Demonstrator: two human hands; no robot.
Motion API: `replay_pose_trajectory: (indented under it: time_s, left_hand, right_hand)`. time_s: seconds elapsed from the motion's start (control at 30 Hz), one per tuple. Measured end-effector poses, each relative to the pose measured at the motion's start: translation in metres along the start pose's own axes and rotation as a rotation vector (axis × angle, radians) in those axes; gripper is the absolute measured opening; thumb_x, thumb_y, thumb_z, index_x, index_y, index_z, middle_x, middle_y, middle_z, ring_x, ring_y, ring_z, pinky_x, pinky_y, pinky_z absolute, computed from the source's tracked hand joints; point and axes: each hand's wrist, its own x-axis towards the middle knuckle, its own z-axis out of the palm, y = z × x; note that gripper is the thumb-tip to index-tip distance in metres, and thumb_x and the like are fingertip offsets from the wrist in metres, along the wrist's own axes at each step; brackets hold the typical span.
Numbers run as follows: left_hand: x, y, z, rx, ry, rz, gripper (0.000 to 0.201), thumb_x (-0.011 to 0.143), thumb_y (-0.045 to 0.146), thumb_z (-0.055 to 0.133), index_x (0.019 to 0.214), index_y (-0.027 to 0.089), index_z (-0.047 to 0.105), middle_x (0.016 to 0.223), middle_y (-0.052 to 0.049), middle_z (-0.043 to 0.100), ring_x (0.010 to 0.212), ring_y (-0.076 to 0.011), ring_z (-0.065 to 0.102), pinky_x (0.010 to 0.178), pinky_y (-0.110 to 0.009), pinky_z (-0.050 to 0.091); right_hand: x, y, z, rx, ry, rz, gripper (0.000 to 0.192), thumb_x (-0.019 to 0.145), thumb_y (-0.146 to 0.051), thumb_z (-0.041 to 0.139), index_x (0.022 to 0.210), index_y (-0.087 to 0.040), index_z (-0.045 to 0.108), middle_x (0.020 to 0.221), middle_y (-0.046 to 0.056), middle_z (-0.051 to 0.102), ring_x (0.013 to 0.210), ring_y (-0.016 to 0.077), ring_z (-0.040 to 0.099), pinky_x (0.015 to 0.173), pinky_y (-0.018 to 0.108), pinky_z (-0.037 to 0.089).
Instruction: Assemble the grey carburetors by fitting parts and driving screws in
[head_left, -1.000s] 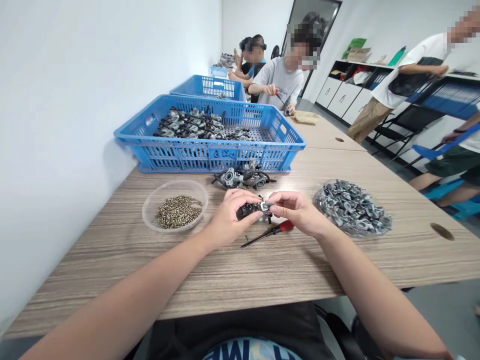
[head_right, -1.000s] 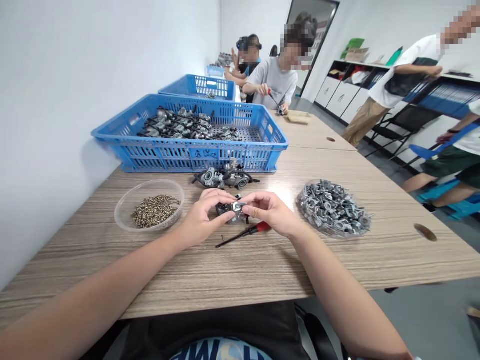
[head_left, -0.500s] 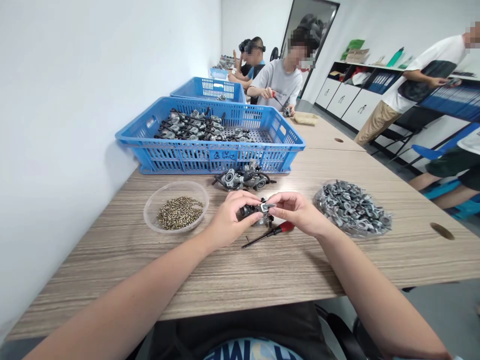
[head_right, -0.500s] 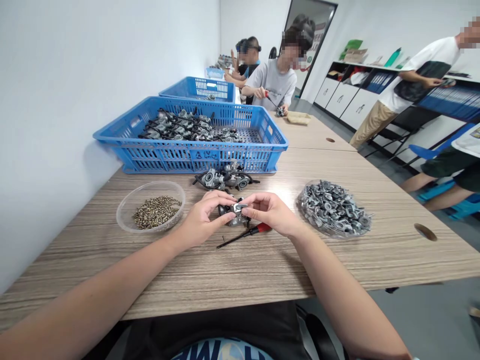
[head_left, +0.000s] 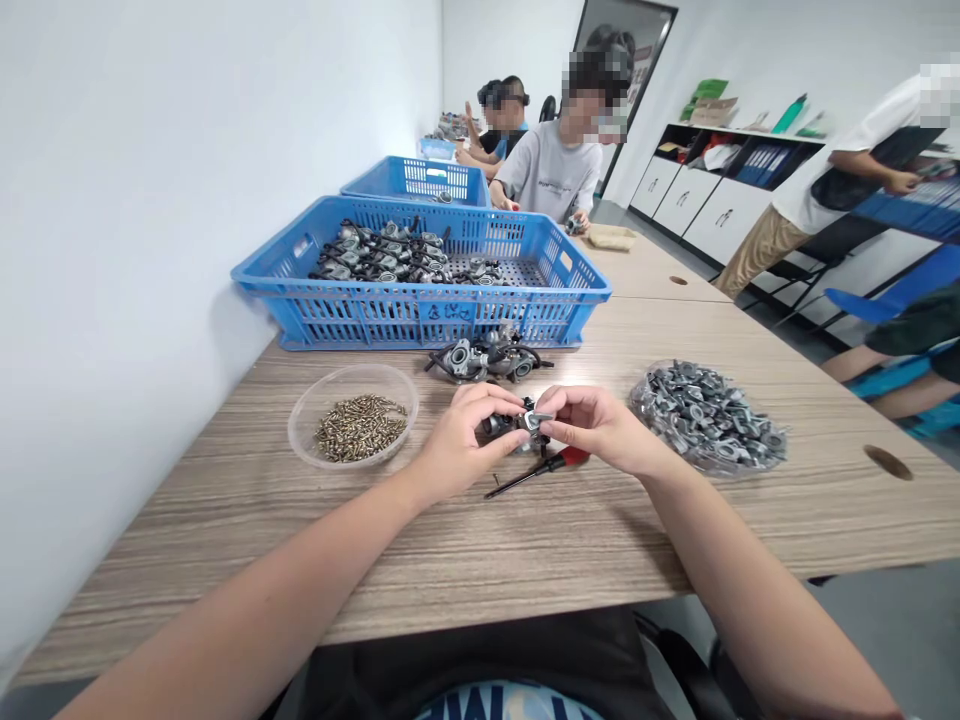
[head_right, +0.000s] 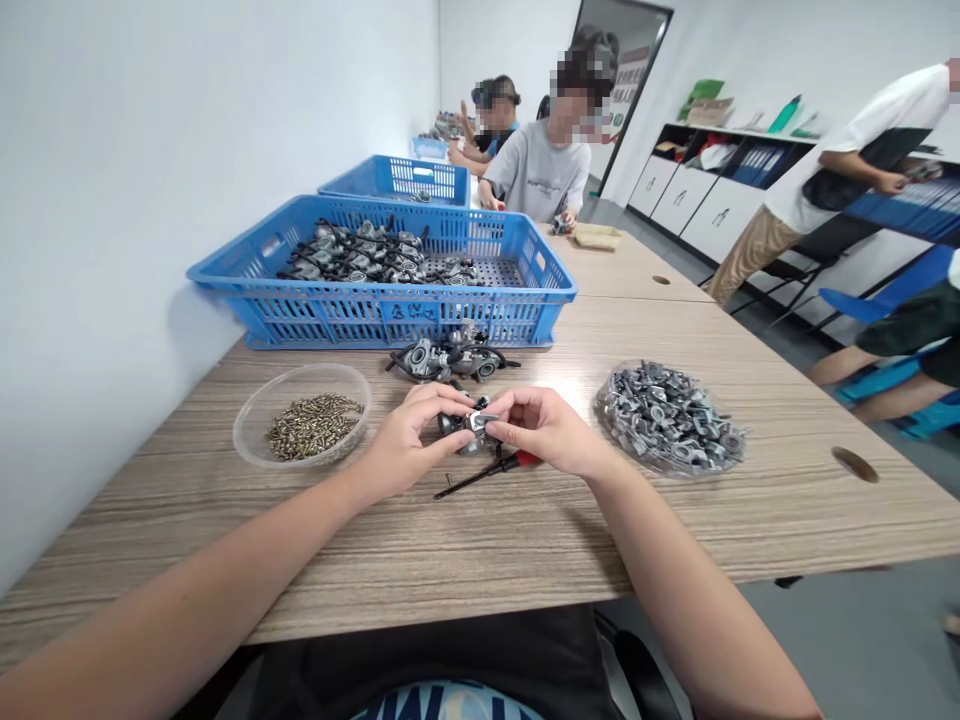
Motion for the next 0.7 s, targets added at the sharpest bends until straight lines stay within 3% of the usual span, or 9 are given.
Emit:
replay_pose_trajectory:
  time_s: [0.3, 0.43, 0.7]
  left_hand:
    - [0.0003, -0.0026, 0.0020, -0.002, 0.008, 0.008, 0.019, 0.099, 0.026, 0.087, 0.117, 0.025, 0.079, 0.127, -0.008, 0.078, 0.127, -0.0303, 0.068, 0.115, -0.054, 0.050]
    - [-0.0003, -0.0038, 0.0029, -0.007, 0.013, 0.002, 0.021, 0.098, 0.026, 0.087, 0.117, 0.025, 0.079, 0.128, -0.009, 0.078, 0.127, -0.0312, 0.067, 0.115, -0.056, 0.050]
    - [0.0000, -0.0049, 0.0068, -0.025, 0.056, -0.015, 0.022, 0.096, 0.028, 0.090, 0.115, 0.025, 0.079, 0.126, -0.009, 0.079, 0.125, -0.0311, 0.069, 0.115, -0.058, 0.053]
  right_hand:
    - [0.0008, -0.0035, 0.0003, -0.059, 0.004, -0.015, 0.024, 0.095, -0.042, 0.093, 0.103, -0.022, 0.082, 0.104, 0.004, 0.076, 0.091, 0.0175, 0.070, 0.085, 0.032, 0.058]
    - [-0.0006, -0.0023, -0.0015, -0.148, -0.008, -0.032, 0.027, 0.100, -0.045, 0.087, 0.118, -0.026, 0.084, 0.111, 0.006, 0.076, 0.093, 0.0190, 0.068, 0.081, 0.032, 0.056]
    - [-0.0007, -0.0069, -0.0068, -0.379, -0.091, -0.157, 0.028, 0.110, -0.040, 0.073, 0.136, -0.030, 0.081, 0.123, 0.010, 0.073, 0.107, 0.0246, 0.067, 0.094, 0.041, 0.057]
